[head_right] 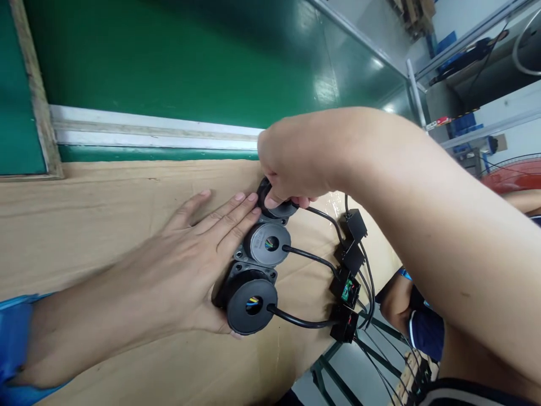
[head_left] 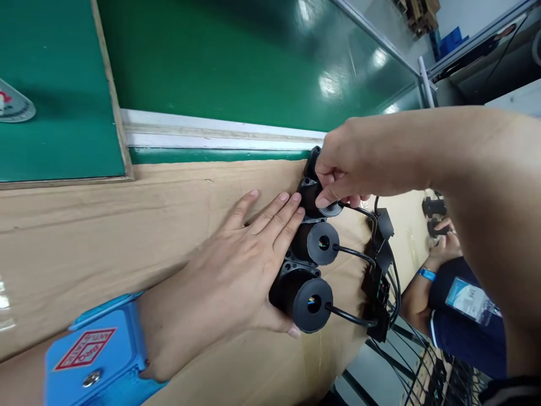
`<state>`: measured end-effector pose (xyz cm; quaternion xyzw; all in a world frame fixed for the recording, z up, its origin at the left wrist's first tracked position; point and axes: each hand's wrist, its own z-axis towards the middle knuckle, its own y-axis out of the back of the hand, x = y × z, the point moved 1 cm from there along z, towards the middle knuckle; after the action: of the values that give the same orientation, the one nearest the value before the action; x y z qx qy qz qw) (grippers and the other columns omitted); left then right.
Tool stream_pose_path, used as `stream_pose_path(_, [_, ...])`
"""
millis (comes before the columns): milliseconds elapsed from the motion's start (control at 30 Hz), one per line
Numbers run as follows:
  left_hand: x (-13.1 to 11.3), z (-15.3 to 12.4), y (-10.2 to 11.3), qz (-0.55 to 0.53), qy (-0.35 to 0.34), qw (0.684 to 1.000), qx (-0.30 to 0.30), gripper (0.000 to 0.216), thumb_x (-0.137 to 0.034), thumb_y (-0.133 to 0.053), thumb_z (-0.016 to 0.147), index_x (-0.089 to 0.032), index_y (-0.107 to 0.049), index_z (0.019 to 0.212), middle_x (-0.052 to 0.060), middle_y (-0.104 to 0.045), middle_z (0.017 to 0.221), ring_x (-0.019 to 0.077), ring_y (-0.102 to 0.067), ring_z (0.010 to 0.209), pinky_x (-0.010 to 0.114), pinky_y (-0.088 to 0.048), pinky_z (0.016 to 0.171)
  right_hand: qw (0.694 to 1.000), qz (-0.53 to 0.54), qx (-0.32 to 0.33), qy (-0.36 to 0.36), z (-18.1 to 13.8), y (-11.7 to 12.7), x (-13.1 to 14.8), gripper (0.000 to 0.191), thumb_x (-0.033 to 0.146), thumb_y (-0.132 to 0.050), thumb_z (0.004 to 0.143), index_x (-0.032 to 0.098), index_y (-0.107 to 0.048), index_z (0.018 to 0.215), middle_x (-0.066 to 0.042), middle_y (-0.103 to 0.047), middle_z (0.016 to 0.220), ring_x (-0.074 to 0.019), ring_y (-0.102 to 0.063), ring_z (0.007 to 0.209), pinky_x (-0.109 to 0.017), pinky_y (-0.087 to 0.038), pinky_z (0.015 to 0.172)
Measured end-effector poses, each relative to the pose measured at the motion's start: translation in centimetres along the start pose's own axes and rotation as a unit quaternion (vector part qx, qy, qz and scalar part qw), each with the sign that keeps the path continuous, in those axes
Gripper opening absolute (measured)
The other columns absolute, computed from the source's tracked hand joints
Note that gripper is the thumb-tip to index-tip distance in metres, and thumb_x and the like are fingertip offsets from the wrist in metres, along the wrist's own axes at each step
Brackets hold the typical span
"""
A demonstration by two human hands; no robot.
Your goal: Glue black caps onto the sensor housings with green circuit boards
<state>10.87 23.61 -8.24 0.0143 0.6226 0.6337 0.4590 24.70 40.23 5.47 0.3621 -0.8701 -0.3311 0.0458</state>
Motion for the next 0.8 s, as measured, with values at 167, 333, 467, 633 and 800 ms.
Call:
stream_pose_path(167, [0.0, -0.1, 0.2, -0.003, -0.004, 1.000, 0.014, 0.150, -0.103, -0.056, 0.065, 0.000, -0.021, 0.167, 0.026, -0.019, 0.175, 0.0400, -0.020, 0.166, 0.053, 0.006, 0.135, 0.998, 0.052, -0.022, 0.013, -1.0, 0.1, 0.7, 0.037, 0.044, -0.085, 0.085, 0.021, -0.070, 0.061, 0.000, -0.064, 0.057, -0.0163, -0.064, 0.061, -0.031, -0.039, 0.059])
stream_pose_path(333, [0.0, 0.0, 0.1, 0.005, -0.003, 1.000, 0.020, 0.150, -0.104, -0.054, 0.064, -0.001, -0.021, 0.168, 0.027, -0.023, 0.174, 0.0412, -0.023, 0.165, 0.055, 0.006, 0.135, 0.971, 0.200, -0.122, 0.041, -3.3, -2.5, -0.3, 0.018, 0.029, -0.083, 0.086, 0.022, -0.068, 0.078, 0.004, -0.065, 0.065, -0.0105, -0.056, 0.058, -0.029, -0.039, 0.057])
stream_pose_path(467, [0.0, 0.1, 0.0, 0.012, -0.004, 1.000, 0.024, 0.147, -0.104, -0.052, 0.066, -0.001, -0.023, 0.167, 0.026, -0.023, 0.174, 0.0399, -0.022, 0.165, 0.053, 0.009, 0.134, 0.940, 0.294, -0.159, 0.070, -4.0, -4.1, -1.0, 0.015, 0.029, -0.080, 0.089, 0.020, -0.067, 0.090, 0.004, -0.066, 0.073, -0.0109, -0.057, 0.065, -0.028, -0.041, 0.059])
stream_pose_path(633, [-0.1, 0.0, 0.0, 0.009, 0.003, 1.000, 0.020, 0.143, -0.101, -0.053, 0.068, -0.001, -0.024, 0.167, 0.024, -0.023, 0.175, 0.0407, -0.026, 0.164, 0.053, 0.009, 0.135, 0.952, 0.277, -0.115, 0.062, -3.3, -3.4, -1.3, 0.019, 0.031, -0.080, 0.090, 0.019, -0.067, 0.083, 0.004, -0.064, 0.071, -0.0105, -0.055, 0.065, -0.029, -0.038, 0.060])
stream_pose_path(800, [0.1, -0.3, -0.1, -0.006, -0.002, 1.000, 0.004, 0.144, -0.098, -0.060, 0.066, -0.004, -0.022, 0.168, 0.024, -0.023, 0.175, 0.0422, -0.028, 0.163, 0.055, 0.005, 0.137, 0.979, 0.179, -0.101, 0.011, -2.6, -2.5, -1.1, 0.017, 0.033, -0.083, 0.087, 0.021, -0.072, 0.083, 0.003, -0.065, 0.071, -0.0120, -0.056, 0.066, -0.029, -0.035, 0.061])
